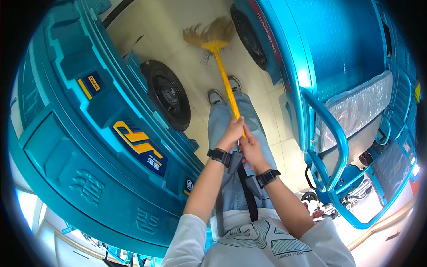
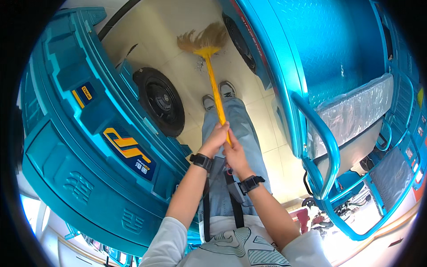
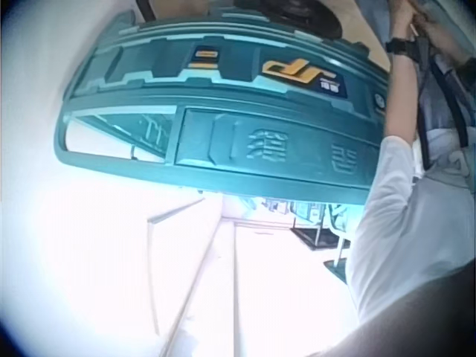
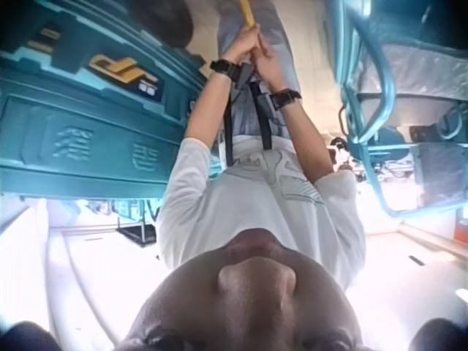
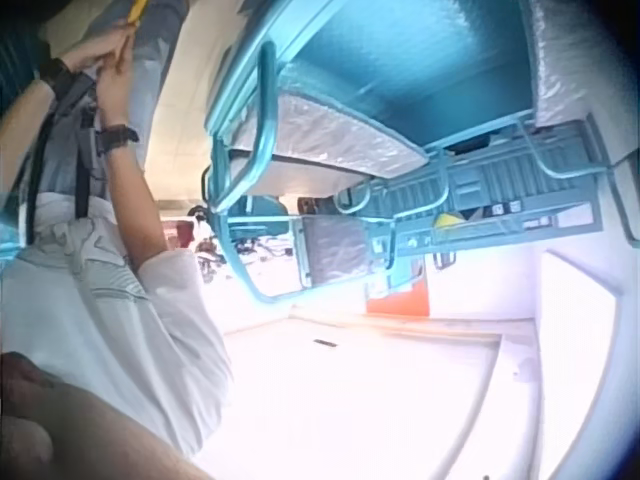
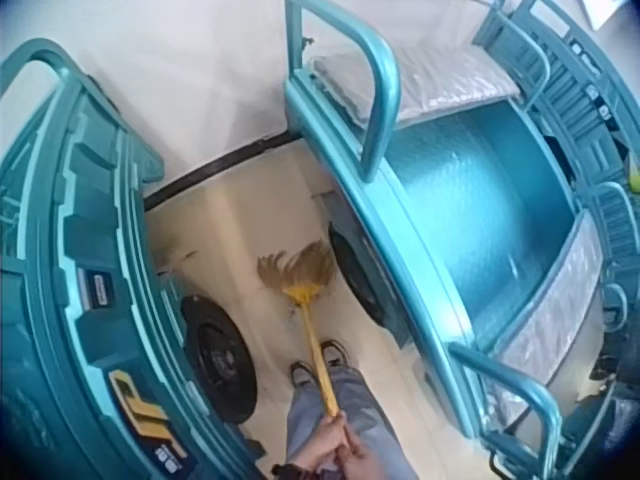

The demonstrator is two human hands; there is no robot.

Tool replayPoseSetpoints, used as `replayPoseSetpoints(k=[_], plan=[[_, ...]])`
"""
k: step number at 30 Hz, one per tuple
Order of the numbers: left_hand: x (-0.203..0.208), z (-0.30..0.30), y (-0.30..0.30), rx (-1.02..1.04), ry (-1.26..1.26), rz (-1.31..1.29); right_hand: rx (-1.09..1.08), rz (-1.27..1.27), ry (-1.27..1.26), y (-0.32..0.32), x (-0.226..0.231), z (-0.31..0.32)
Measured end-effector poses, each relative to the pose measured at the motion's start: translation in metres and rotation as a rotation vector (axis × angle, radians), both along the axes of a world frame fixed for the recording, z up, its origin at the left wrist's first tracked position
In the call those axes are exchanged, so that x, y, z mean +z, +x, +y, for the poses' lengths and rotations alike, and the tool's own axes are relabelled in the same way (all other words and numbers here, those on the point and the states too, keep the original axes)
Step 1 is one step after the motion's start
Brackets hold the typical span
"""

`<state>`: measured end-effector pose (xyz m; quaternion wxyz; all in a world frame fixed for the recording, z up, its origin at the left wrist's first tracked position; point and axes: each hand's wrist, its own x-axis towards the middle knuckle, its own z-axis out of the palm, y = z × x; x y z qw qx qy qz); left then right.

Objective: Sweeping the floor between electric tricycles using a broom and dustpan.

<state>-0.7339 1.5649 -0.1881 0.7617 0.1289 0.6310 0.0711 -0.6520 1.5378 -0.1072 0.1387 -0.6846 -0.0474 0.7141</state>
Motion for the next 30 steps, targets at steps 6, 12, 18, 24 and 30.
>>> replayPoseSetpoints(k=[6, 12, 18, 24, 30], plan=[[0.047, -0.032, -0.016, -0.098, -0.099, 0.008, -0.388, 0.248, -0.314, -0.006, 0.053, -0.02], [0.116, -0.048, -0.027, 0.089, -0.048, -0.062, -0.169, 0.168, -0.161, -0.018, 0.121, -0.026], [0.061, -0.049, -0.026, -0.08, 0.198, 0.004, -0.205, 0.096, -0.087, -0.028, 0.086, -0.03], [0.048, -0.064, -0.033, -0.404, 0.268, 0.047, -0.538, 0.329, -0.286, -0.032, 0.064, -0.05], [0.082, -0.095, -0.024, -0.156, 0.109, 0.046, -0.307, 0.208, -0.215, -0.026, 0.109, -0.067]])
